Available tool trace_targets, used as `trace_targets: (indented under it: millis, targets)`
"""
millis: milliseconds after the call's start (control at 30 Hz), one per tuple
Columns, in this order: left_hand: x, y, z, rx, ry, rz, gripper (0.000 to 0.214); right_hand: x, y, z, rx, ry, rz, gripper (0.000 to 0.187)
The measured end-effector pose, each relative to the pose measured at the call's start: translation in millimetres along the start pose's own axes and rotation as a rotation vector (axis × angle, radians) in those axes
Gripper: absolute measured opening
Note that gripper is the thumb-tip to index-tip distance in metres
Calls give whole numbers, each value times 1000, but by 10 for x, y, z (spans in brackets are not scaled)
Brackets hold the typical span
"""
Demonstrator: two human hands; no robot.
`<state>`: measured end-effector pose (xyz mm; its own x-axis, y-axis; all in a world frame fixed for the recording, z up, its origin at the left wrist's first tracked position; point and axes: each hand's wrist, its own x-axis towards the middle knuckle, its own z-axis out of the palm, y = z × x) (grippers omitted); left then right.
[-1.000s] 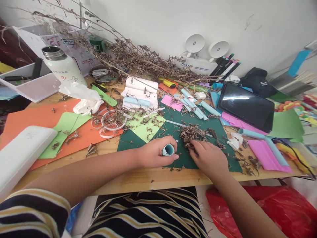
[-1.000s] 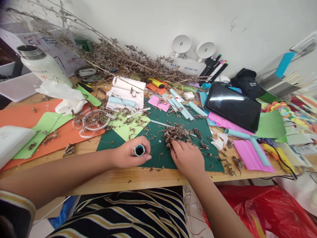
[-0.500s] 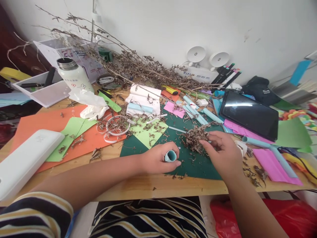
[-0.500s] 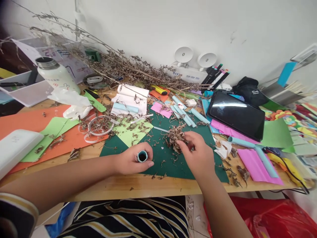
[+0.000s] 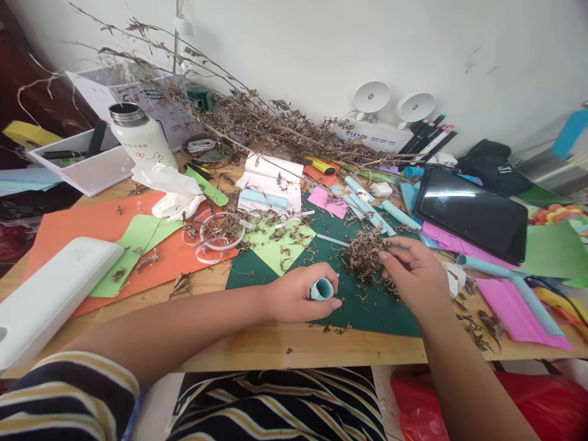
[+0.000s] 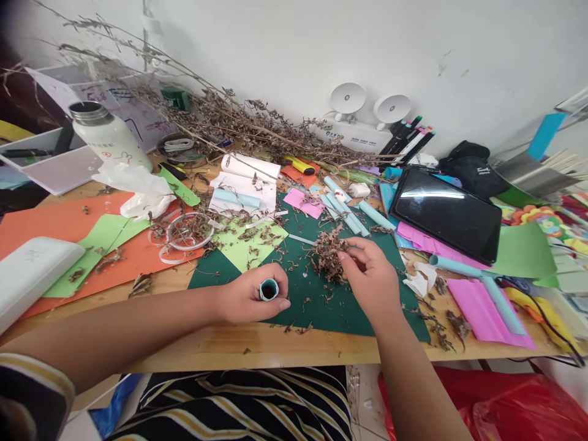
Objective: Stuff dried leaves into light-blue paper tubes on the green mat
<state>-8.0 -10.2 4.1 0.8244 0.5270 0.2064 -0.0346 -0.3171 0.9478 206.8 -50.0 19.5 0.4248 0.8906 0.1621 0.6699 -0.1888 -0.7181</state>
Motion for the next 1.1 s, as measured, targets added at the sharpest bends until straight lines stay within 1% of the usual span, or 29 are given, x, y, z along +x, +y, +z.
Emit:
trace_targets:
  millis: [100,167,233,300,367,433,600,700,767,833,967,1100]
  targets:
    - [14,2,14,15,-10,-41,14,-52,-104,-17,-3,84,-43,26]
    - [33,1,27,27,-25,-91,16,-134,-236,-34,-21,121,-168,22]
    - [57,-3,36,26,-52,-97,15,-242,-408,-51,-90,84,-379,15]
    - [81,-11,36,8,-102,-25,9,-343,-579,-61,-198,-23,-598,11]
    - [98,-19,28,-10,-126,59,8,-404,-699,-60,-258,-89,-714,11]
    - [107,-25,17,-15,-121,79,10,-419,-750,-49,-278,-97,-757,12]
    - [110,-33,8,-7,-135,42,9,-368,-727,-29,-362,-67,-860,12]
    - [109,-38,15,29,-128,43,7,-357,-721,-28,-391,-93,-940,12]
    - [108,-40,19,48,-119,66,7,-357,-720,-32,-386,-122,-983,12]
    - [105,-42,21,70,-107,87,6,-356,-713,-41,-385,-150,-1010,12]
    - [98,-44,21,80,-97,100,9,-348,-697,-87,-408,-201,-1030,19]
    - [92,-34,21,53,-97,128,13,-357,-722,-136,-477,-217,-1061,19]
